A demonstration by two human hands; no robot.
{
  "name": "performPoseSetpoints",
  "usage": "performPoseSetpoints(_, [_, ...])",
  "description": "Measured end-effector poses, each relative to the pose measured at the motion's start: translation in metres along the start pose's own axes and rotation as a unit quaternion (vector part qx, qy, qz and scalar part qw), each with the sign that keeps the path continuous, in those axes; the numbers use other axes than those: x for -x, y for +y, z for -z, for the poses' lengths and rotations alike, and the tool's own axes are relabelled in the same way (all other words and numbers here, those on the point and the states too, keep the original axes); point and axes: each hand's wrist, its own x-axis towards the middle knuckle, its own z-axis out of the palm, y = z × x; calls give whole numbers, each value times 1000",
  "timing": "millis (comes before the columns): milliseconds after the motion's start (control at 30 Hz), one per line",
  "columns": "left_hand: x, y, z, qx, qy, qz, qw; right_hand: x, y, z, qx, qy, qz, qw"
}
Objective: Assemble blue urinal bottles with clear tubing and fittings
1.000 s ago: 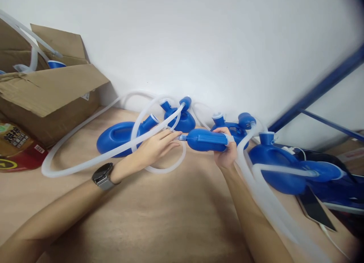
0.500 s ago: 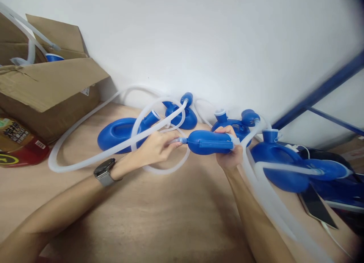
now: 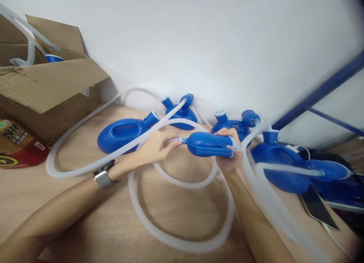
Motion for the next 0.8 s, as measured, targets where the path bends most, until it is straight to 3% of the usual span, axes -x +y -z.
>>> performPoseSetpoints(233, [4,-12,-8,-79,28,-112,990,-1,6,2,35,11,-4,999])
performPoseSetpoints(433, [4,-19,-13,-146,64,-203,966,2,4,3,-48,-21,-121,991])
performPoseSetpoints(633, [8,-26,-17,-166,66,-178,968,1,7,8,-68,-80,-193,976])
performPoseSetpoints(800, [8,-23,-14,-138,51,-99,984,3,10,-2,-76,-63,-208,973])
